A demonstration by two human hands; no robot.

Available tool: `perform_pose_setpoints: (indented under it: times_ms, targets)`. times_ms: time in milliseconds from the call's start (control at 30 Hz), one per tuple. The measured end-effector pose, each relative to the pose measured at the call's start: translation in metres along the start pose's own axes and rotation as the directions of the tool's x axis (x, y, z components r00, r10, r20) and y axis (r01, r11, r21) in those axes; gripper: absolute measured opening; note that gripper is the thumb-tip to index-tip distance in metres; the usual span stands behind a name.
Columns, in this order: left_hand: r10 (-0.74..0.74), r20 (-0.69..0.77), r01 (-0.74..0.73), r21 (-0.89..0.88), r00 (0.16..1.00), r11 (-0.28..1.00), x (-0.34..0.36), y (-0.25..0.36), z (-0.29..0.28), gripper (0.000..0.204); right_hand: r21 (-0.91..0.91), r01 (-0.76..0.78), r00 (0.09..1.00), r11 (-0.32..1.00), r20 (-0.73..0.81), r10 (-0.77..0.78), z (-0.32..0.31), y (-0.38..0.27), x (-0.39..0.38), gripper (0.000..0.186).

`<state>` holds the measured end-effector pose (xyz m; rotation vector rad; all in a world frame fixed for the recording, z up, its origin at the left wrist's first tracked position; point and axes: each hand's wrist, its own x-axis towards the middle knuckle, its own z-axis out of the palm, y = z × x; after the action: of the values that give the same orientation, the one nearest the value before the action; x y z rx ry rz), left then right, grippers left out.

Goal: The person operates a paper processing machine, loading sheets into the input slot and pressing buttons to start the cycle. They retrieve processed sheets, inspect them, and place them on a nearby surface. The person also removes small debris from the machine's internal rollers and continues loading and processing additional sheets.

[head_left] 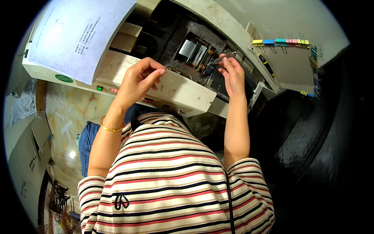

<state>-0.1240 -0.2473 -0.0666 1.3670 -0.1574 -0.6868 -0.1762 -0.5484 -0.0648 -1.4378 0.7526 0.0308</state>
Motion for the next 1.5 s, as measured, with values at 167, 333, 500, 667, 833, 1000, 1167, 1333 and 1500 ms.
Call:
perform_pose_setpoints:
  times_ms: [167,333,500,667,833,1000,1167,1333,1500]
  targets:
    - [0.001,0.008,-0.001,0.008,1.000,1.000,-0.001,0.000,-0.001,0.012,0.266,-0.117,0.993,0.957,0.032,0.113,-0.010,-0.002,-0.024,0.024]
    - [-0.014,0.006,0.014,0.008,1.000,1.000,0.000,0.001,0.001,0.012,0.351,-0.095,0.991,0.932,-0.051,0.120,-0.008,0.004,-0.034,0.026]
    - [-0.037,0.017,0.036,0.031,0.999,0.999,-0.001,0.002,0.000,0.012,0.492,-0.151,0.954,0.857,0.300,-0.005,-0.008,-0.011,-0.054,0.036]
    - [-0.003,0.007,0.003,0.065,1.000,0.998,0.001,-0.007,0.012,0.018,0.178,-0.072,0.880,0.981,0.475,-0.022,0.003,-0.021,-0.075,0.044]
    - [-0.217,0.208,0.264,-0.233,0.954,0.936,-0.004,0.004,0.041,0.028,0.019,-0.062,0.837,0.998,0.545,0.041,0.023,-0.033,-0.087,0.013]
    - [-0.242,0.185,0.293,-0.341,0.953,0.893,-0.005,0.010,0.047,0.024,-0.148,0.060,0.872,0.987,0.490,0.020,0.039,-0.035,-0.095,0.010]
    - [-0.309,0.082,0.314,-0.419,0.948,0.852,-0.008,0.010,0.052,0.023,-0.250,0.136,0.946,0.959,0.321,-0.050,0.052,-0.024,-0.101,0.014]
    - [-0.377,0.053,0.353,-0.491,0.925,0.796,-0.010,0.006,0.055,0.024,-0.384,0.213,0.962,0.898,0.246,-0.123,0.061,-0.019,-0.106,0.016]
    - [-0.362,0.036,0.335,-0.470,0.932,0.817,-0.010,0.005,0.056,0.021,-0.389,0.189,0.973,0.902,0.201,-0.117,0.062,-0.012,-0.111,0.016]
